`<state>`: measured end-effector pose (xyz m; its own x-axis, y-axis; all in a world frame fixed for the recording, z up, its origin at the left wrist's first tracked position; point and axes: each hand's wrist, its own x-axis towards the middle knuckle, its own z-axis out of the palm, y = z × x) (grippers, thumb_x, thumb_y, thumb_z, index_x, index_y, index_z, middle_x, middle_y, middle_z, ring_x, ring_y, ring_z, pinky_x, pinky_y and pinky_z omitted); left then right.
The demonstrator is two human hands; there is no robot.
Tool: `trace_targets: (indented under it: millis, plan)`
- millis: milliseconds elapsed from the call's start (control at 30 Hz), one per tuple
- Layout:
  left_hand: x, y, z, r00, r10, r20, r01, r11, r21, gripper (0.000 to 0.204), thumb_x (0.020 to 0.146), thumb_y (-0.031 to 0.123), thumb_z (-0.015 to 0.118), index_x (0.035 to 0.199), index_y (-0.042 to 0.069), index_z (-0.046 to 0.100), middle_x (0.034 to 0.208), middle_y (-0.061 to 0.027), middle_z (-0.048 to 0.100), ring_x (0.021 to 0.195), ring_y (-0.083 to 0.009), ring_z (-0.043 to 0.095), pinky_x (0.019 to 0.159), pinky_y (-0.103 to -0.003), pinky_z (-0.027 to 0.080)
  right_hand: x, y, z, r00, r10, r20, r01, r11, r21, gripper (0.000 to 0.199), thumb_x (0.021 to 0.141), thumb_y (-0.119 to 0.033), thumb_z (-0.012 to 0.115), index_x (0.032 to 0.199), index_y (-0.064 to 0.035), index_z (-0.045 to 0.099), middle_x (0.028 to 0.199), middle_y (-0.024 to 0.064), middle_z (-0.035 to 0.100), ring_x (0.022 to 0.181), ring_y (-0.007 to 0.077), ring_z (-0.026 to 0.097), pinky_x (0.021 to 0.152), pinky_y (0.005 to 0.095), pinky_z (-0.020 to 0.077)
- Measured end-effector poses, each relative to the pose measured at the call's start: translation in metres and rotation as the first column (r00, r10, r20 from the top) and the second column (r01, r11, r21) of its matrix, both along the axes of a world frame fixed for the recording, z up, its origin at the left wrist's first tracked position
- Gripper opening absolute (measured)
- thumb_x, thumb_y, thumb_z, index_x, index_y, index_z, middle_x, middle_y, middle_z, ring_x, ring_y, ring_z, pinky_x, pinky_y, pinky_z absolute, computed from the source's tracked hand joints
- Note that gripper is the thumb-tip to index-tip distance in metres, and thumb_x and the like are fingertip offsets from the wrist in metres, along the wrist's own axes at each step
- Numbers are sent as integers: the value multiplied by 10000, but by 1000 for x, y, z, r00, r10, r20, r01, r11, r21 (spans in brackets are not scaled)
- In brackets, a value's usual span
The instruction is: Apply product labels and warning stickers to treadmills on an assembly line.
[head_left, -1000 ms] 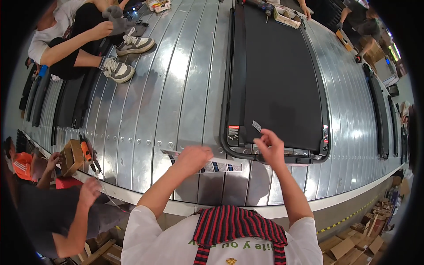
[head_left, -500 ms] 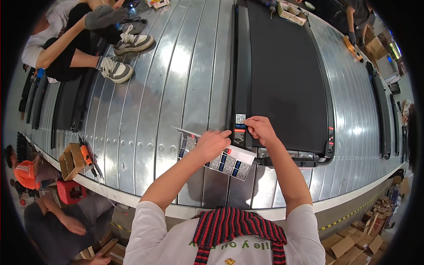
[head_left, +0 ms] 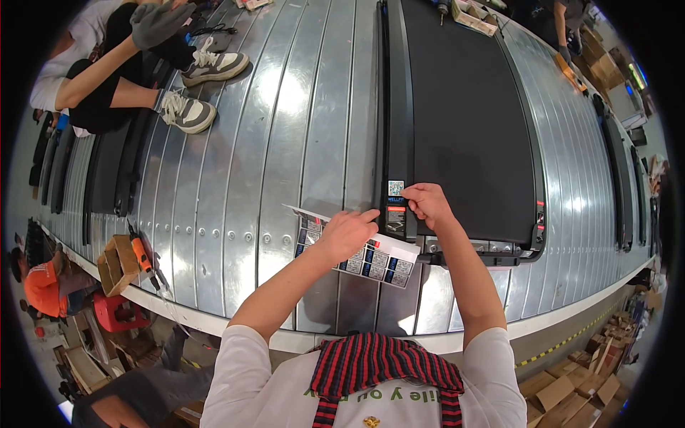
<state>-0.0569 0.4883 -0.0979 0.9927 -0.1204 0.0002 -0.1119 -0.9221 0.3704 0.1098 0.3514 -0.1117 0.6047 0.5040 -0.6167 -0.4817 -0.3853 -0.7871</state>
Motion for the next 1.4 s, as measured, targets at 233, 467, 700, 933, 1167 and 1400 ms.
trace_targets:
  millis: [233,467,700,933,1167,1400]
  plan:
    - [1,4,1,1000,-8,16,8,1000,-17,77,696,88,514,718,54,580,1113,-87,524,847,-243,573,727,-368,457,-3,2,4,999,-37,19,38,999,-28,88,725,-79,618,720,4,589,500,8,476,366,55,349,338,205,228]
    - [5,5,3,1000,-29,-10,29,999,-23,63,688,64,518,707,46,575,1102,-92,525,828,-255,577,698,-379,459,-7,3,7,996,-66,52,69,997,-47,89,728,-81,613,728,5,588,500,4,476,371,50,346,340,207,225]
    - [7,7,1,999,-48,6,48,998,-29,62,686,62,521,708,39,574,1139,-108,517,826,-260,578,694,-383,462,-9,4,5,994,-68,91,71,997,-36,101,726,-84,613,725,13,586,498,10,482,362,51,342,333,213,221]
    - [8,9,1,998,-57,11,57,998,-24,76,692,83,516,711,42,578,1126,-107,519,826,-254,577,692,-374,467,-10,4,5,989,-82,122,91,994,-68,101,714,-84,617,725,14,591,496,11,488,370,58,358,342,217,233]
    - [12,12,4,994,-98,41,99,995,-18,76,682,78,504,703,26,555,1151,-100,520,808,-258,586,664,-369,487,-12,4,6,985,-97,140,108,991,-75,87,712,-74,612,716,10,594,504,13,500,377,58,364,344,219,239]
    - [28,10,3,990,-141,-24,140,990,-25,98,714,85,490,676,19,552,1173,-51,507,762,-258,591,616,-387,481,-14,5,1,976,-120,185,136,988,-77,89,720,-85,618,694,-14,573,485,-14,468,361,36,332,328,201,204]
